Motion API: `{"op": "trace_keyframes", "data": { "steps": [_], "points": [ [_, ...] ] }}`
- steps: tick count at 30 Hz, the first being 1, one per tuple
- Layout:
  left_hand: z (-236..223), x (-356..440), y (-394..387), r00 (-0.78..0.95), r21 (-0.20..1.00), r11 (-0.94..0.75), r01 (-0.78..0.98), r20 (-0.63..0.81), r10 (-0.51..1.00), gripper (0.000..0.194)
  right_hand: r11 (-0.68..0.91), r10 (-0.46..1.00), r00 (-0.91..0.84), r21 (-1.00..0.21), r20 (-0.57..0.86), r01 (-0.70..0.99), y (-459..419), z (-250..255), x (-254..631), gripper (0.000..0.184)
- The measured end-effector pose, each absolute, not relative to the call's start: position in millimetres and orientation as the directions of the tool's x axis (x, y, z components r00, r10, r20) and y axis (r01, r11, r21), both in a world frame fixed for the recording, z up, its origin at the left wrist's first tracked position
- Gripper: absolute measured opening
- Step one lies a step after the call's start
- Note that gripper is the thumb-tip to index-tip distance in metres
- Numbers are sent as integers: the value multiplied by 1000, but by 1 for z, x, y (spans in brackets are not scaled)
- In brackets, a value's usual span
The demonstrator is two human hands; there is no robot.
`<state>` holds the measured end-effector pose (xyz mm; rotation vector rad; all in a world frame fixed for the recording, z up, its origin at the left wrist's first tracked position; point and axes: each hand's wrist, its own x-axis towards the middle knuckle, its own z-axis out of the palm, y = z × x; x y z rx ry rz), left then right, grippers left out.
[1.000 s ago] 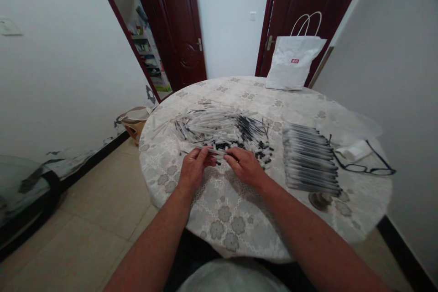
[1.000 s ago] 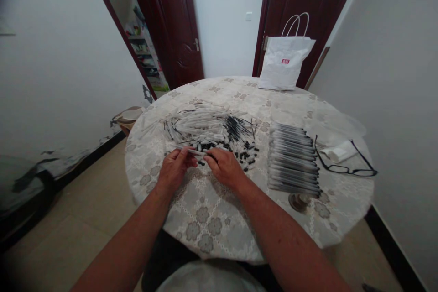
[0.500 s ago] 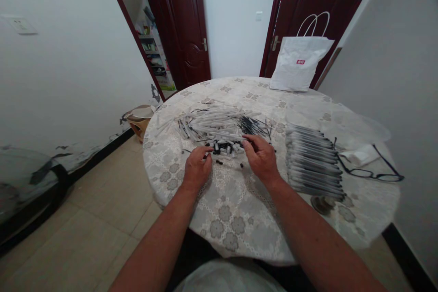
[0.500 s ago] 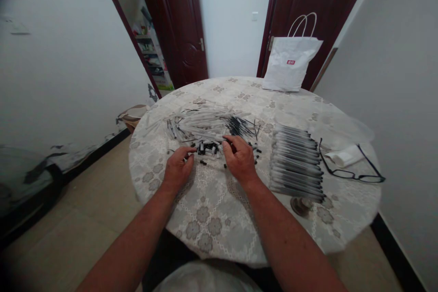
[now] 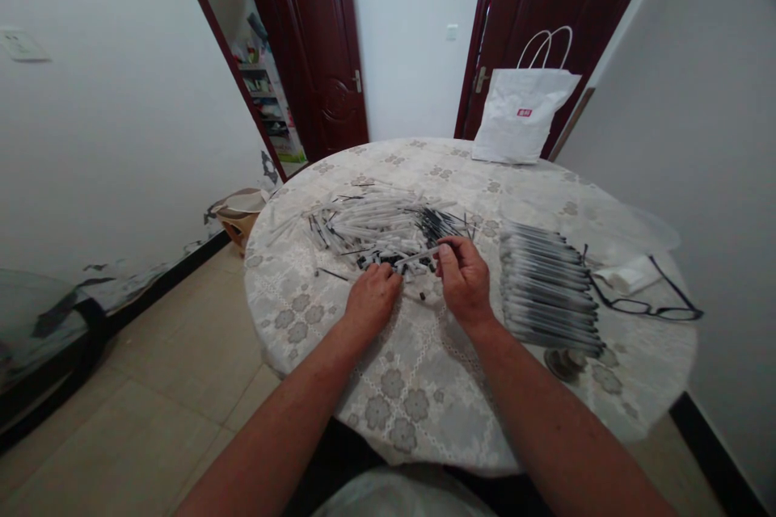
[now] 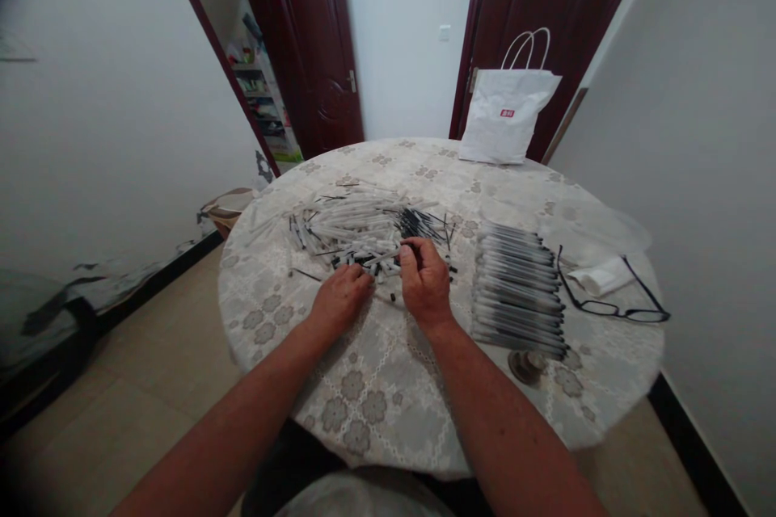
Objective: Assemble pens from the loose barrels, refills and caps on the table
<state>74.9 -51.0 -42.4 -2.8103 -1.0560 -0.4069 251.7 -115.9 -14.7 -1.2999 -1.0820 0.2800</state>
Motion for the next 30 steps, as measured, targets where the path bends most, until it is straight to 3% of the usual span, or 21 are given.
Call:
{"op": "trace_keyframes", "data": {
  "steps": [3,6,8,10,12,14,17,20,24,30],
  "points": [
    [-44,76,-50,725,-21,-753,658,289,626,15,323,699,544,-884,463,338,-115,-17,252,25],
    [-47,74,-50,705,94,-767,634,338,624,15,334,695,577,-904,428,268,-113,-17,252,26],
    [-48,71,-50,626,294,-745,599,408,665,15,339,694,600,-916,397,214,-112,-15,252,26],
    [-47,67,-47,456,585,-641,497,452,767,17,341,701,615,-927,361,156,-111,-14,251,25],
    [-45,62,-42,269,842,-459,283,390,881,25,341,718,608,-933,339,118,-111,-13,250,23],
    [-41,58,-35,167,964,-265,12,259,951,35,332,740,581,-935,339,122,-111,-15,248,21],
    [-37,51,-25,130,939,-40,-341,90,987,37,285,792,489,-930,366,234,-113,-22,242,20],
    [-33,46,-20,130,838,67,-541,4,992,35,256,833,353,-861,427,439,-117,-27,233,26],
    [-31,43,-22,144,789,116,-604,-35,989,31,264,834,264,-772,484,578,-120,-30,223,30],
    [-29,44,-26,152,785,140,-603,-59,987,28,239,825,315,-796,468,556,-117,-36,224,33]
  ]
}}
